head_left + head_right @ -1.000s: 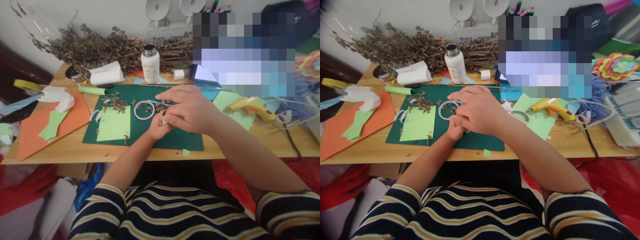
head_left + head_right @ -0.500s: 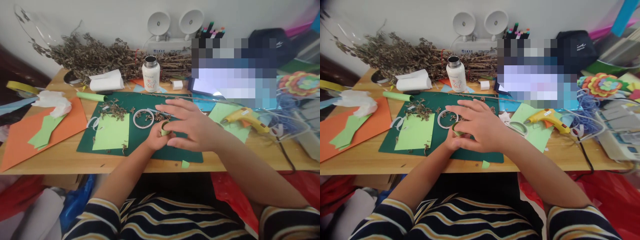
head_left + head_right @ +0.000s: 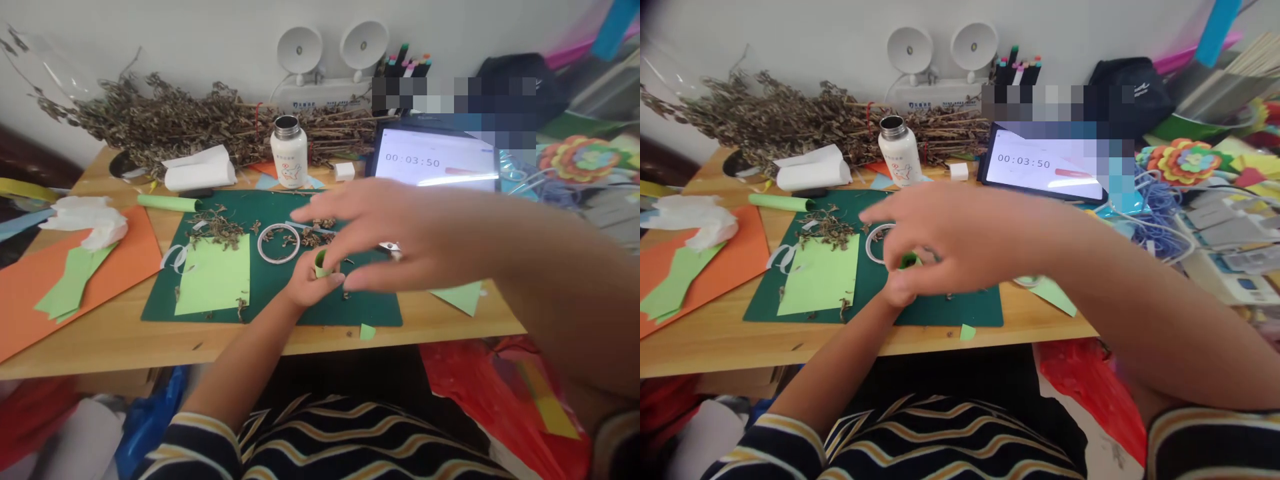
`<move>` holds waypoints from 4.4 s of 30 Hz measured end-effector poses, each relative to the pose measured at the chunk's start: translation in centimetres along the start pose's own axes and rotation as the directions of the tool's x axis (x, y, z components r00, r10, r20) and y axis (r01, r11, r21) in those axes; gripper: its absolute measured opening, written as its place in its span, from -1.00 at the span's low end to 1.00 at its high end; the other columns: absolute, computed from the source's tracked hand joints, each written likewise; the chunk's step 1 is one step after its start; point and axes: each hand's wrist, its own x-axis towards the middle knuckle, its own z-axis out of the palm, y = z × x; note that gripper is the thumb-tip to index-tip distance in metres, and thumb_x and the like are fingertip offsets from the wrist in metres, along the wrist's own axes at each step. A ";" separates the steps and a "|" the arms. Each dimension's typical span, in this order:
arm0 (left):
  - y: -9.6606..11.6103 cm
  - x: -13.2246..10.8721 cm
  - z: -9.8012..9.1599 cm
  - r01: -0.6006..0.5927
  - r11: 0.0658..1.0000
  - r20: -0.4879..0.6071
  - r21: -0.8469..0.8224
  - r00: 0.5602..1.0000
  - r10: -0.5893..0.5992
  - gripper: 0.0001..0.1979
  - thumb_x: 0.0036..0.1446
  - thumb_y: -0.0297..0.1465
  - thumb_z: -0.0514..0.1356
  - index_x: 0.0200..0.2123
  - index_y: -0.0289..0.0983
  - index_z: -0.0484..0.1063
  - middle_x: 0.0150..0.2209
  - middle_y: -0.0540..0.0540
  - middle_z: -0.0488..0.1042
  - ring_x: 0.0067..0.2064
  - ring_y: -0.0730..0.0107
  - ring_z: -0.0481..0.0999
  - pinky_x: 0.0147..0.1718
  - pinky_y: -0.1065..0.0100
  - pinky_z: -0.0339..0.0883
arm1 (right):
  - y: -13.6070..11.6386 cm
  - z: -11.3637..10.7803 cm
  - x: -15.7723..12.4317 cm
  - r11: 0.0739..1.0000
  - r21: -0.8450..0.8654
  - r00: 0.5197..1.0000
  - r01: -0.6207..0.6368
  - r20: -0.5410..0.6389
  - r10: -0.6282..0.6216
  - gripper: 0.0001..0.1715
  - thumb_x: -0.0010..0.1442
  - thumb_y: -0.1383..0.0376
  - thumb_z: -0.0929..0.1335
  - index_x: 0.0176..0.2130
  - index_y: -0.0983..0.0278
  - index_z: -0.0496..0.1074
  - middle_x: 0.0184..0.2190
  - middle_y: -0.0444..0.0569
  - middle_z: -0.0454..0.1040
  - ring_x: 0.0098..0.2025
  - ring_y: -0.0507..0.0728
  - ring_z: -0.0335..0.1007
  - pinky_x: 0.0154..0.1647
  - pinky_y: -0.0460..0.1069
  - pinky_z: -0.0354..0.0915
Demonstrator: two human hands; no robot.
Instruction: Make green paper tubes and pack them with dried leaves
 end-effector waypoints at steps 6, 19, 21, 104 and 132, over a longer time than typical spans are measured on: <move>-0.7 -0.3 0.1 0.037 0.976 -0.002 -0.216 0.999 -0.039 -0.72 -0.09 -0.24 0.20 -0.59 -0.29 0.20 -0.64 0.08 0.20 -0.60 0.57 0.18 -0.61 0.44 0.08 | 7.4 2.3 1.7 0.819 -0.030 0.810 -0.572 -0.174 0.560 -0.72 0.16 0.24 0.19 -0.21 0.29 0.39 -0.25 -0.03 0.45 -0.21 0.10 0.38 -0.24 0.02 0.28; -0.9 -0.6 0.0 0.028 0.978 0.000 -0.209 1.000 -0.028 -0.80 -0.07 -0.31 0.21 -0.54 -0.30 0.26 -0.62 0.07 0.24 -0.59 0.57 0.20 -0.59 0.45 0.08 | 13.0 9.2 2.9 0.878 -0.134 0.851 -0.460 0.218 0.479 -0.71 -0.03 0.36 0.33 -0.23 0.22 0.46 -0.23 -0.03 0.48 -0.22 0.13 0.35 -0.31 -0.04 0.17; -0.9 -0.6 0.0 0.028 0.981 -0.001 -0.192 1.000 -0.029 -0.77 -0.08 -0.29 0.21 -0.56 -0.30 0.25 -0.62 0.07 0.24 -0.59 0.56 0.21 -0.58 0.45 0.09 | 13.3 9.1 2.4 0.872 -0.123 0.851 -0.473 0.191 0.489 -0.74 -0.05 0.38 0.33 -0.27 0.25 0.46 -0.26 -0.01 0.48 -0.24 0.15 0.35 -0.33 -0.04 0.18; -0.4 0.3 0.6 -0.089 0.987 -0.070 -0.137 0.994 0.080 -0.65 -0.07 -0.12 0.15 -0.59 -0.28 0.17 -0.61 0.08 0.19 -0.55 0.55 0.18 -0.58 0.43 0.11 | 0.2 5.2 -1.4 0.970 -0.203 0.985 -0.136 -0.134 0.110 -0.65 0.14 0.10 0.24 -0.40 0.25 0.47 0.08 0.01 0.23 0.10 0.29 0.09 0.04 0.25 0.07; -0.7 0.1 0.5 -0.042 0.989 -0.050 -0.144 0.998 0.035 -0.76 -0.09 -0.31 0.18 -0.62 -0.28 0.19 -0.64 0.08 0.20 -0.57 0.54 0.19 -0.58 0.42 0.10 | 1.1 4.8 -2.6 0.988 0.003 0.956 -0.155 -0.250 0.151 -0.78 0.13 0.27 0.25 -0.27 0.21 0.45 -0.04 0.00 0.37 0.01 0.14 0.27 0.01 0.13 0.22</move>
